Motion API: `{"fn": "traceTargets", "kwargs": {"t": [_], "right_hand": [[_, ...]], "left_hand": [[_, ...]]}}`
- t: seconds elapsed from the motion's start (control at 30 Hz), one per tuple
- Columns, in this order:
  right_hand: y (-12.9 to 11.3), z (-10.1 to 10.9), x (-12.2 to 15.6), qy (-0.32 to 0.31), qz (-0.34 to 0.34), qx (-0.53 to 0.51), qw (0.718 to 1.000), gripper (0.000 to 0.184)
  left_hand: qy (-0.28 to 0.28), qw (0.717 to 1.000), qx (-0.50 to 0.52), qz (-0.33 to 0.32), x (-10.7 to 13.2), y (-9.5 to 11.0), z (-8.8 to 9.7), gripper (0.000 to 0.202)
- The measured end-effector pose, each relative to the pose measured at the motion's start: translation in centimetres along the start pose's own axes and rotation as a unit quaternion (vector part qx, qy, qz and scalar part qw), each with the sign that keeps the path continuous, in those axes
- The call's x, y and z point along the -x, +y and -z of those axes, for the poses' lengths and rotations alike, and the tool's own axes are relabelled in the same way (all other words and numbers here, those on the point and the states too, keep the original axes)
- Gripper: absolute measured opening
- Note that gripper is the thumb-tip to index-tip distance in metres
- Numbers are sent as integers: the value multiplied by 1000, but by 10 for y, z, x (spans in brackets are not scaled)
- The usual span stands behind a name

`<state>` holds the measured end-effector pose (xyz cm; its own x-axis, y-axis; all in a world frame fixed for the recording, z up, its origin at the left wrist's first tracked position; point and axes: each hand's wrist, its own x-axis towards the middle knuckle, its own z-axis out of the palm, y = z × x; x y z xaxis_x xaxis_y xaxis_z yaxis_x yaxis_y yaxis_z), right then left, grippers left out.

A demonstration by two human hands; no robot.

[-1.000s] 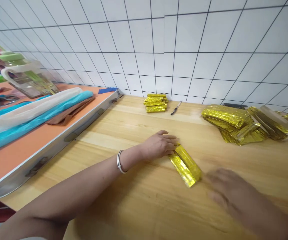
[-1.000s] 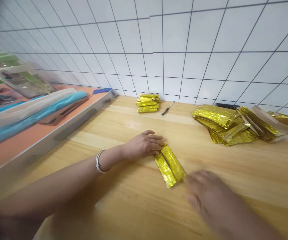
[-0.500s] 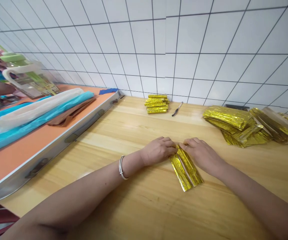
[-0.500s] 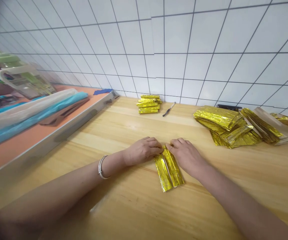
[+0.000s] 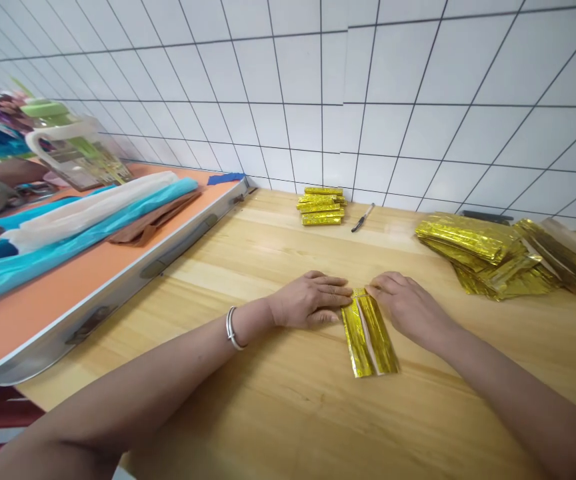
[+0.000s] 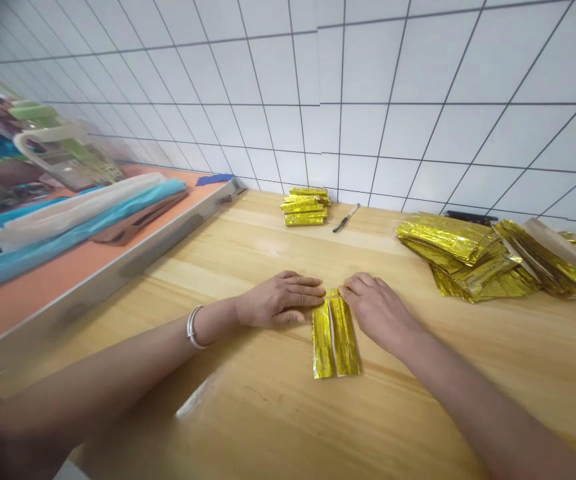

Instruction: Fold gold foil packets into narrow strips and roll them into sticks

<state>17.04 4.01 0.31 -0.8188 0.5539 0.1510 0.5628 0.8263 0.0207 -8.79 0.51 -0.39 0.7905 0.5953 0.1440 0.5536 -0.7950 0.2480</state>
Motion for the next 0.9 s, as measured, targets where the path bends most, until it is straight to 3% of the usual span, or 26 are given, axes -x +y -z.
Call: {"fn": "traceTargets", "kwargs": {"t": [0.2, 0.4, 0.53, 0.7, 0.9], "right_hand": [[-3, -6, 2, -3, -7, 25, 1000, 40], [-3, -12, 7, -8, -12, 22, 1000, 45], [1, -15, 8, -6, -17, 22, 1000, 46], [3, -14, 7, -6, -23, 31, 999, 50], [5, -17, 11, 7, -25, 20, 999, 54]], "left_hand": [[47, 998, -14, 49, -10, 8, -6, 51], [31, 997, -33, 61, 2, 17, -10, 50], [13, 997, -44, 57, 6, 9, -8, 55], [23, 998, -60, 14, -3, -10, -8, 43], [41, 994, -97, 22, -1, 0, -10, 44]]}}
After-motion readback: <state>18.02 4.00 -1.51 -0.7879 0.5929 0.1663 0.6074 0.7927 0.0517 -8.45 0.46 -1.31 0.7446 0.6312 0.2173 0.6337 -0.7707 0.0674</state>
